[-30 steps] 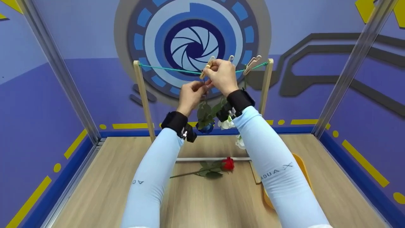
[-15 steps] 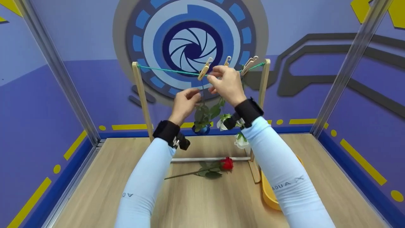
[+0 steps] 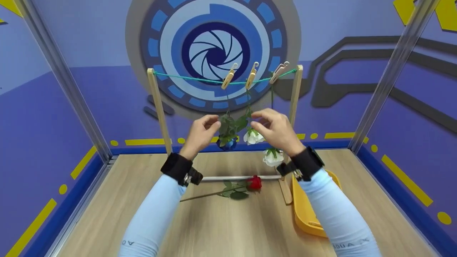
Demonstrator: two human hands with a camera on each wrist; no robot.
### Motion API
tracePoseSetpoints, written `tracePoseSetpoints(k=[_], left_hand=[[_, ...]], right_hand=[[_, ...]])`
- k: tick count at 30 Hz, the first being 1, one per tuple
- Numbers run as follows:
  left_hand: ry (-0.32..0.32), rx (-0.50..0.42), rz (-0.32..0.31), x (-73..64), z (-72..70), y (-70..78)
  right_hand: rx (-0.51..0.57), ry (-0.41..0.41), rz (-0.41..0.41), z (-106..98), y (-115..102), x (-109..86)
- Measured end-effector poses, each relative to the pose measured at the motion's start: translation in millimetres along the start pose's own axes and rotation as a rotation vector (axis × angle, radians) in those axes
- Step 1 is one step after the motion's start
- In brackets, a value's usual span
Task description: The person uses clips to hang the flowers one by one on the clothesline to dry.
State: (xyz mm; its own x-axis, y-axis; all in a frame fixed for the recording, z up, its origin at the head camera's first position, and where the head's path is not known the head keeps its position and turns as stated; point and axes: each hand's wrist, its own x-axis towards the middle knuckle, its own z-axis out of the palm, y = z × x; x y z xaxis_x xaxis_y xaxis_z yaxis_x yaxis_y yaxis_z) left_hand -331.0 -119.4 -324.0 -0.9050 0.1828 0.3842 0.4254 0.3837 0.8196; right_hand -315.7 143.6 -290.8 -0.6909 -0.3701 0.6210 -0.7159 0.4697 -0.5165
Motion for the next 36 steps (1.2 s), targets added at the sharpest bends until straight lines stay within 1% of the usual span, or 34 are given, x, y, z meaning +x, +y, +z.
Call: tracePoseSetpoints(k=[3, 7, 11, 14, 17, 19, 22, 26, 29, 33, 36], left_hand=[[0.015, 0.067, 0.070, -12.1, 4.9, -4.3], [0.059, 0.146, 0.146, -27.7, 13.3, -8.8], [0.097, 0.194, 0.184, -42.9, 21.8, -14.1], [0.125, 0.204, 0.209, -54.3, 27.6, -18.8], [0.165, 0.204, 0.231, -64.6, 33.6, -24.8], [0.193, 0.205, 0.232, -72.5, 38.2, -28.2], [0.230, 0.204, 0.203, -85.9, 47.4, -33.9], [0.258, 0.215, 0.173, -107.8, 62.5, -48.0], [0.269, 0.225, 0.157, -121.8, 72.4, -59.9], [0.281, 0.229, 0.115, -132.1, 82.1, -72.9], [0.274, 0.262, 0.081, -137.3, 88.9, -81.4]], right_hand=[[-0.021, -0.008, -0.004, 1, 10, -20.3], [-0.040, 0.012, 0.002, 3, 24, -46.3], [-0.058, 0.037, 0.002, 6, 33, -70.1], [-0.045, 0.050, 0.017, 9, 38, -87.3], [-0.029, 0.072, 0.057, 13, 42, -104.4], [-0.028, 0.085, 0.087, 15, 44, -115.5], [-0.053, 0.097, 0.133, 20, 47, -131.5], [-0.094, 0.118, 0.194, 27, 51, -154.3], [-0.104, 0.131, 0.246, 32, 54, -169.8], [-0.123, 0.115, 0.330, 37, 60, -183.8], [-0.150, 0.084, 0.400, 38, 65, -192.0]])
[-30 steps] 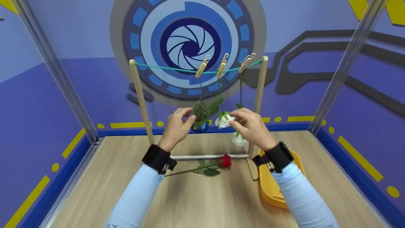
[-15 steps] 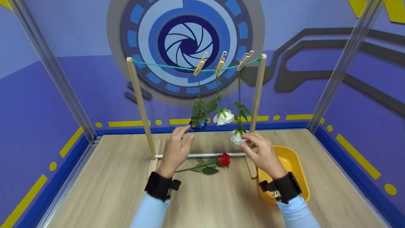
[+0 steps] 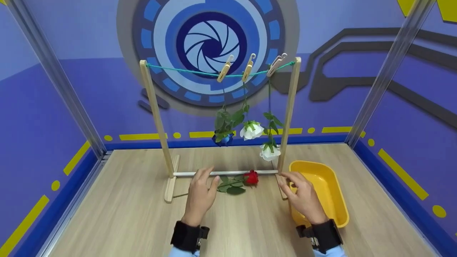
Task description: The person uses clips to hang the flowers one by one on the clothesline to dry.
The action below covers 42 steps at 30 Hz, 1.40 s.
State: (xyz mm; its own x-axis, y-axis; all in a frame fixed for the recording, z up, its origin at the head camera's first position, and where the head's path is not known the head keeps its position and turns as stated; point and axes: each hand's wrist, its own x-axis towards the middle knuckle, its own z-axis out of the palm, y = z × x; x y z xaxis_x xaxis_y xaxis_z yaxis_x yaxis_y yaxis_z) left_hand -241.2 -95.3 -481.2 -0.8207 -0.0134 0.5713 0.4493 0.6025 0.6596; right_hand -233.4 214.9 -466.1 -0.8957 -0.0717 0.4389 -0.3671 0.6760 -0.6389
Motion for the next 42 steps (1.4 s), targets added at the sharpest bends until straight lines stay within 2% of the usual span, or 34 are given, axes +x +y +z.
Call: tracePoseSetpoints(k=[3, 8, 14, 22, 27, 32, 36, 42], left_hand=[[-0.004, 0.064, 0.000, -5.4, 6.1, -4.5], [0.013, 0.137, 0.031, -7.7, 15.9, -10.1], [-0.001, 0.149, 0.058, -7.8, 25.5, -12.5], [-0.056, 0.170, 0.087, -13.8, 35.8, -6.6], [-0.092, 0.173, 0.100, -15.8, 40.6, 0.1], [-0.157, 0.163, 0.093, -18.4, 48.1, 11.7], [-0.206, 0.179, 0.132, -22.0, 58.1, 23.8], [-0.277, 0.189, 0.182, -28.6, 78.7, 44.6]], right_hand=[[-0.025, -0.019, 0.036, 1, 8, -5.1], [-0.044, -0.040, 0.049, -2, 21, -12.0], [-0.074, -0.092, 0.096, -17, 34, -13.0], [-0.177, -0.126, 0.135, -41, 50, -15.1], [-0.230, -0.210, 0.211, -51, 57, -16.2], [-0.259, -0.333, 0.350, -59, 62, -13.4], [-0.271, -0.403, 0.444, -63, 66, -12.3], [-0.249, -0.458, 0.505, -67, 72, -14.6]])
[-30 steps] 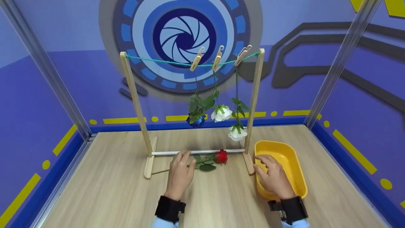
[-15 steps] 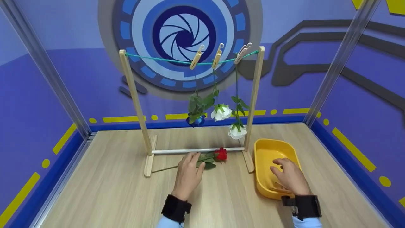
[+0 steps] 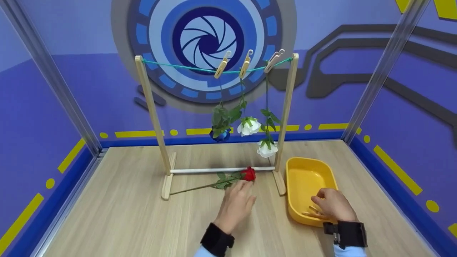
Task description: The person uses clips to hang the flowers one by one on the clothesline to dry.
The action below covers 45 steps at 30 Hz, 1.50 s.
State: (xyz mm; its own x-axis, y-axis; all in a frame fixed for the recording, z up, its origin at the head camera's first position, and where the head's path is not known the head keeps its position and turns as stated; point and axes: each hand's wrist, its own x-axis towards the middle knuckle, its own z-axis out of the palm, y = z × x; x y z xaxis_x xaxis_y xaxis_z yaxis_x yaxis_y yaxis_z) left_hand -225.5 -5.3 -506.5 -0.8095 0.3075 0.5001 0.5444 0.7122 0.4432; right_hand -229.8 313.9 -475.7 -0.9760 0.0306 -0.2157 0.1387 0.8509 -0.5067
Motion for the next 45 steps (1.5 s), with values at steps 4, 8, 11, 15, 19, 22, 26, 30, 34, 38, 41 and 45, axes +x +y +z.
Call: tracePoseSetpoints(k=[4, 8, 11, 15, 19, 22, 26, 30, 34, 38, 41, 45], left_hand=[[-0.076, -0.013, 0.009, 0.5, 11.1, 15.3], [-0.128, -0.011, 0.026, 1.3, 21.2, 27.5], [-0.140, -0.002, 0.050, 1.2, 27.4, 33.9], [-0.143, 0.012, 0.076, -0.2, 32.0, 37.2], [-0.154, 0.014, 0.067, -1.5, 32.7, 36.8], [-0.169, 0.003, 0.043, -1.5, 31.9, 36.2], [-0.198, -0.002, 0.021, -1.2, 30.7, 35.9], [-0.216, 0.003, 0.023, -1.1, 30.2, 35.9], [-0.232, -0.002, 0.006, -0.2, 29.8, 35.9], [-0.251, -0.006, -0.007, 0.1, 29.4, 35.3], [-0.239, 0.000, 0.015, -0.8, 29.5, 34.1], [-0.210, 0.009, 0.047, -1.4, 29.2, 32.1]], right_hand=[[0.015, -0.023, 0.014, 1, 3, -0.7], [-0.009, -0.031, -0.004, 3, 4, 0.4], [-0.031, -0.019, -0.044, 5, 5, 0.9], [-0.059, -0.003, -0.101, 9, 7, 0.9], [-0.045, -0.042, -0.071, 10, 6, 2.2], [-0.032, -0.077, -0.035, 11, 4, 3.9], [-0.031, -0.109, -0.018, 14, 4, 4.9], [-0.028, -0.116, -0.010, 17, 4, 4.5], [-0.021, -0.108, 0.001, 20, 4, 4.4], [-0.024, -0.099, -0.006, 22, 5, 5.0], [-0.037, -0.075, -0.028, 24, 6, 5.7], [-0.048, -0.014, -0.072, 25, 4, 6.6]])
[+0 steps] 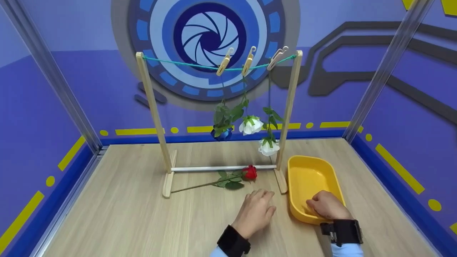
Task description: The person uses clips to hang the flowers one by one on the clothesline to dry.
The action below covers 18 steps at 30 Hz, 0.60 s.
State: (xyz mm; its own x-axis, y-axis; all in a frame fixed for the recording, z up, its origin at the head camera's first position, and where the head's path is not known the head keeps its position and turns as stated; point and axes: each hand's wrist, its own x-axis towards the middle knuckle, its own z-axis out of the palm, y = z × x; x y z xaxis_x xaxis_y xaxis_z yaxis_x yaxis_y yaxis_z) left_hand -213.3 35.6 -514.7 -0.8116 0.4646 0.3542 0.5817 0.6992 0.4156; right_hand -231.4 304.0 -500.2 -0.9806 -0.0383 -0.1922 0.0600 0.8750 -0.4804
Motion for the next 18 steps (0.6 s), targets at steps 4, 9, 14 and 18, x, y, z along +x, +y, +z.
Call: tracePoseSetpoints(k=[4, 9, 14, 18], left_hand=[[-0.001, 0.002, -0.008, 0.2, 0.4, -1.4], [0.008, 0.004, -0.012, -0.4, -0.7, -3.3], [0.014, -0.010, -0.016, -0.2, -1.6, -4.3], [0.007, -0.045, -0.027, 1.6, -2.6, -4.5]], right_hand=[[0.040, 0.036, -0.002, -2, -5, 1.6], [0.088, 0.158, -0.108, -4, -16, 1.8], [0.141, 0.365, -0.254, -2, -32, -3.6], [0.241, 0.469, -0.328, 5, -48, -5.3]])
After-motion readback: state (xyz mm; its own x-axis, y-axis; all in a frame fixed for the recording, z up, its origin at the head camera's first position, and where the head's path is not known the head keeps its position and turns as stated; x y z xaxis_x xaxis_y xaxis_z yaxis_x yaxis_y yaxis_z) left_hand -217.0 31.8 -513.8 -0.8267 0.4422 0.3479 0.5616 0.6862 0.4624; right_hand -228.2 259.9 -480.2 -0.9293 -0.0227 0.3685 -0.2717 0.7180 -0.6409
